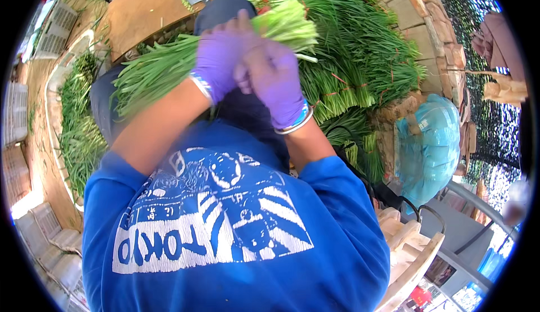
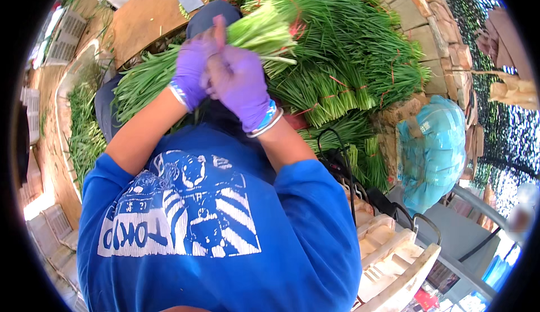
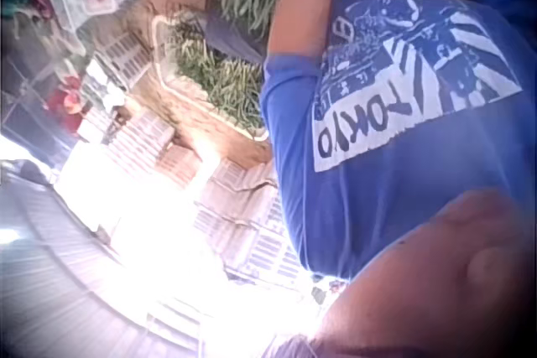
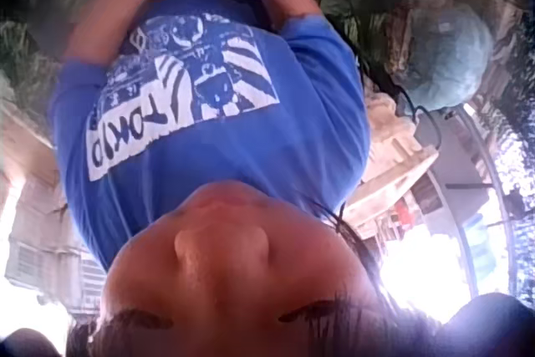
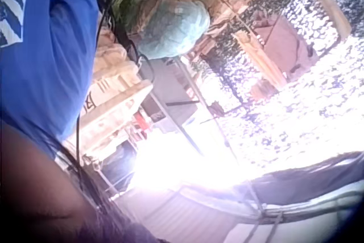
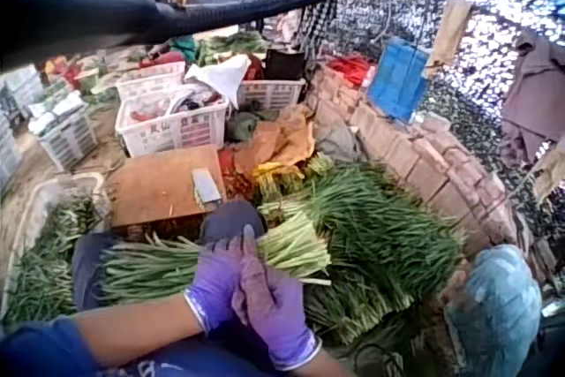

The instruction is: The person bundles bunches of green stalks by hand using red ties, then uses a cleaver to trim the root ends even.

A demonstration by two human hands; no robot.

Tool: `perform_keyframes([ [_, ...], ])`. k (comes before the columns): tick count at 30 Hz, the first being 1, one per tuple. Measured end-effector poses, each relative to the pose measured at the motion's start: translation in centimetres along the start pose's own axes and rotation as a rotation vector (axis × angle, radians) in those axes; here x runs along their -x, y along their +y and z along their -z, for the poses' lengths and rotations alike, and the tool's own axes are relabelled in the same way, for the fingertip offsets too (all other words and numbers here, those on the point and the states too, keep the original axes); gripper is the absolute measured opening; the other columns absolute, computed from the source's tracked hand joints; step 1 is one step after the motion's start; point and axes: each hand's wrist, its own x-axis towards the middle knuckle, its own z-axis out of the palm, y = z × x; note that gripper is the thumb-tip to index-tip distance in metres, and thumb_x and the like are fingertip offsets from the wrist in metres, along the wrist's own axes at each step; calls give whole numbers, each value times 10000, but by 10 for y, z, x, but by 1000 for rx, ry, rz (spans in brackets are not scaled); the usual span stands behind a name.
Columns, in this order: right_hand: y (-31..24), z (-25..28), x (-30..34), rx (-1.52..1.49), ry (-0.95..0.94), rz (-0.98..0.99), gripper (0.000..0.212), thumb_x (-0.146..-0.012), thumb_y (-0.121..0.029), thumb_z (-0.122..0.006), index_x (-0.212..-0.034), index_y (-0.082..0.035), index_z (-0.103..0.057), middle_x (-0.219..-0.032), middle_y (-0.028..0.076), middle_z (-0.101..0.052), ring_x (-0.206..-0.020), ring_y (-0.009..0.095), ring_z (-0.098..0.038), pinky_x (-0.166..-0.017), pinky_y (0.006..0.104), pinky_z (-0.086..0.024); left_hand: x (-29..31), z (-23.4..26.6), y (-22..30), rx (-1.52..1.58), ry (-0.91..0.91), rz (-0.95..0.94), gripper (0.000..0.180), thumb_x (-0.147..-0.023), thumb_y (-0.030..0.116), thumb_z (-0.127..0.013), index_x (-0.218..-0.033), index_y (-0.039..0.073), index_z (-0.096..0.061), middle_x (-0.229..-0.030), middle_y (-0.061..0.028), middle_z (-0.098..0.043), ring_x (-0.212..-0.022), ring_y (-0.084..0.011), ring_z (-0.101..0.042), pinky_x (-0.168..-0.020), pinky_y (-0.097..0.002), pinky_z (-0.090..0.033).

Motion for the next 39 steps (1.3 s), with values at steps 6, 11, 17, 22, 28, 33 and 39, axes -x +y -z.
perform_keyframes([
  [6,16,29,25,-15,202,489,293,-943,-4,-558,-1235,27,-556,-1095,121,-668,-761,107,-652,-609,227,-529,13,23,-60,930,50,65,621,-761,151,-812,-1295,31,-519,-1171,-98,-668,-1090,-170,-622,-948,-317,-488],
  [11,24,48,21,-160,352,312,404,-936,-88,-638,-1301,31,-513,-957,49,-605,-774,105,-620,-660,252,-516,40,22,-44,762,182,53,853,-693,237,-859,-1382,23,-405,-1208,-100,-656,-1103,-225,-641,-946,-355,-502],
  [17,12,78,13,492,290,100,213,-971,-151,-587,-958,50,-657,-828,76,-689,-687,129,-648,-669,255,-530,43,12,-28,281,296,-62,1052,-603,437,-841,-1415,-19,-353,-1158,-140,-652,-1100,-308,-610,-1027,-473,-384],
  [22,12,92,22,28,625,346,193,-985,-121,-551,-969,26,-676,-811,74,-705,-739,123,-672,-685,253,-543,43,11,-33,315,269,-2,1045,-614,439,-837,-1428,1,-350,-1172,-132,-646,-1106,-301,-611,-1041,-476,-372],
  [28,19,74,19,-69,234,-90,280,-974,-223,-599,-1030,44,-665,-820,72,-689,-740,142,-672,-704,262,-537,47,9,-31,242,294,-32,1065,-632,480,-818,-1445,-3,-330,-1173,-127,-636,-1114,-281,-610,-1054,-468,-354],
  [33,25,74,10,246,291,55,206,-954,-125,-578,-892,41,-683,-795,82,-687,-705,135,-662,-674,268,-523,46,7,-29,224,280,-42,1070,-653,494,-802,-1447,-32,-314,-1184,-140,-636,-1137,-289,-599,-1061,-466,-343],
  [39,24,109,19,-241,491,158,465,-940,-130,-579,-1376,-27,-455,-1321,160,-531,-1164,223,-570,-919,330,-502,49,23,-31,332,239,33,1025,-624,426,-839,-1440,14,-375,-1230,-163,-637,-1147,-324,-598,-1053,-466,-370],
])
